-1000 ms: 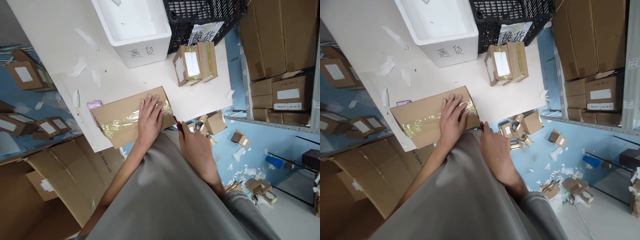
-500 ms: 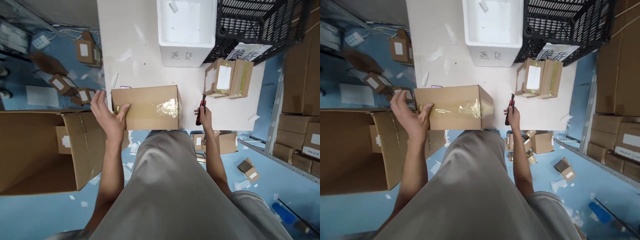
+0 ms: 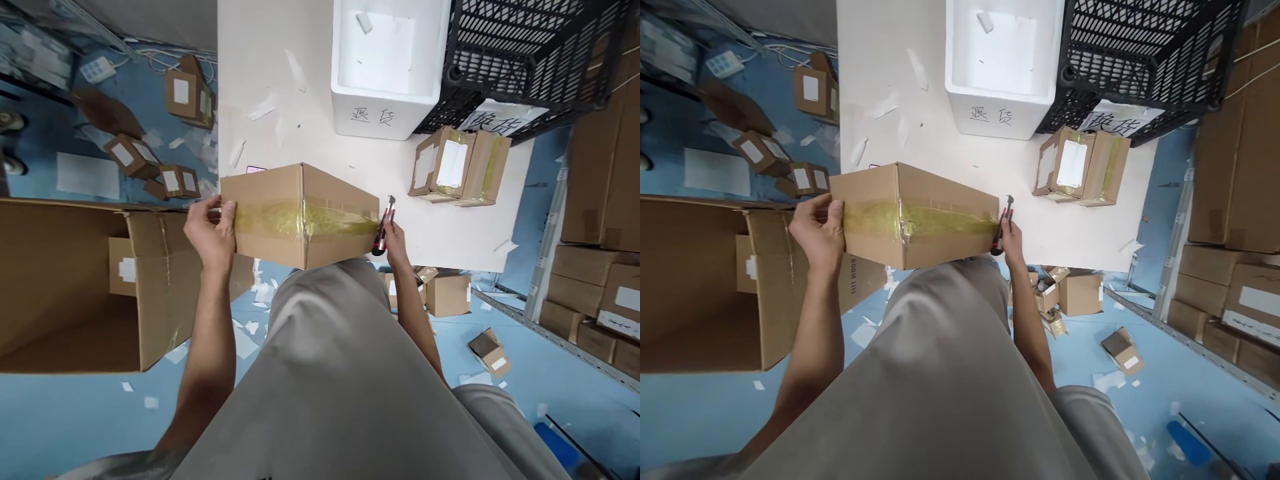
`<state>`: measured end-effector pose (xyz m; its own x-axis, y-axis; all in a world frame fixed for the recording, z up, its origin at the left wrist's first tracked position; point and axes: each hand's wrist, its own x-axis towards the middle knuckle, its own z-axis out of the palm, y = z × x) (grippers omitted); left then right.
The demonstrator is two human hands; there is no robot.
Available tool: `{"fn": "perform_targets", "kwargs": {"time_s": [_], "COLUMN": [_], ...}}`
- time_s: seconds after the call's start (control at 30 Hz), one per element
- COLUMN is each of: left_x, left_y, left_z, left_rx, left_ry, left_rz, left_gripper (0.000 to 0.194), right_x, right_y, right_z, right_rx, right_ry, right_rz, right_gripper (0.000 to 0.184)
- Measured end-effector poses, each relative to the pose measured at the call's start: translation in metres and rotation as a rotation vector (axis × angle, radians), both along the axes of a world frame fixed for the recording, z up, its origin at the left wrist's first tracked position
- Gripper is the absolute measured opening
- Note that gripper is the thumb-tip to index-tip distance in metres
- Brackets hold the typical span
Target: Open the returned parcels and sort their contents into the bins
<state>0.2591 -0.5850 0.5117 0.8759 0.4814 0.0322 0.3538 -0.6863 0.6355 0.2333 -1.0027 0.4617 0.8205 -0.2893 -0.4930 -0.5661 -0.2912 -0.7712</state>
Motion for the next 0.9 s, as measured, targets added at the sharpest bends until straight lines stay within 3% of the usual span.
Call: {"fn": "perform_targets", "kwargs": {"time_s": [0.1, 0.2, 0.3, 0.4, 0.5, 0.6, 0.73, 0.8, 0.9], "left_x": [0.006, 0.015, 0.02, 0.02, 0.015, 0.009, 0.011, 0.016, 0.023], "left_y": [-0.033, -0.076, -0.112, -0.127, -0.121, -0.11, -0.109, -0.111, -0.11], "left_z": [-0.028, -0.064, -0.097, -0.114, -0.107, -0.079, -0.041, -0.035, -0.038], "left_rx": [-0.162, -0.374, -0.599, -0.753, -0.781, -0.731, -0.647, -0.637, -0.677], "left_ry": [0.067, 0.157, 0.305, 0.379, 0.227, 0.044, 0.004, 0.037, 0.089], "left_rz": [-0.072, -0.17, -0.26, -0.327, -0.383, -0.439, -0.642, -0.721, -0.755], "left_gripper": [0.036, 0.044, 0.045, 0.046, 0.054, 0.067, 0.074, 0.076, 0.073], "right_x": [-0.018, -0.03, -0.028, -0.019, -0.014, -0.015, -0.016, -0.011, 0.003], "right_y": [-0.043, -0.076, -0.08, -0.064, -0.051, -0.049, -0.047, -0.036, -0.005], "right_z": [0.027, 0.063, 0.087, 0.094, 0.094, 0.1, 0.124, 0.137, 0.153], "right_rx": [-0.124, -0.343, -0.572, -0.743, -0.829, -0.828, -0.844, -0.813, -0.732], "right_ry": [-0.04, -0.098, -0.078, 0.048, 0.139, 0.122, -0.028, -0.085, -0.125], "right_rz": [-0.098, -0.112, -0.06, 0.012, 0.064, 0.114, 0.189, 0.326, 0.627], "right_gripper": [0.073, 0.073, 0.062, 0.05, 0.047, 0.047, 0.05, 0.05, 0.049]}}
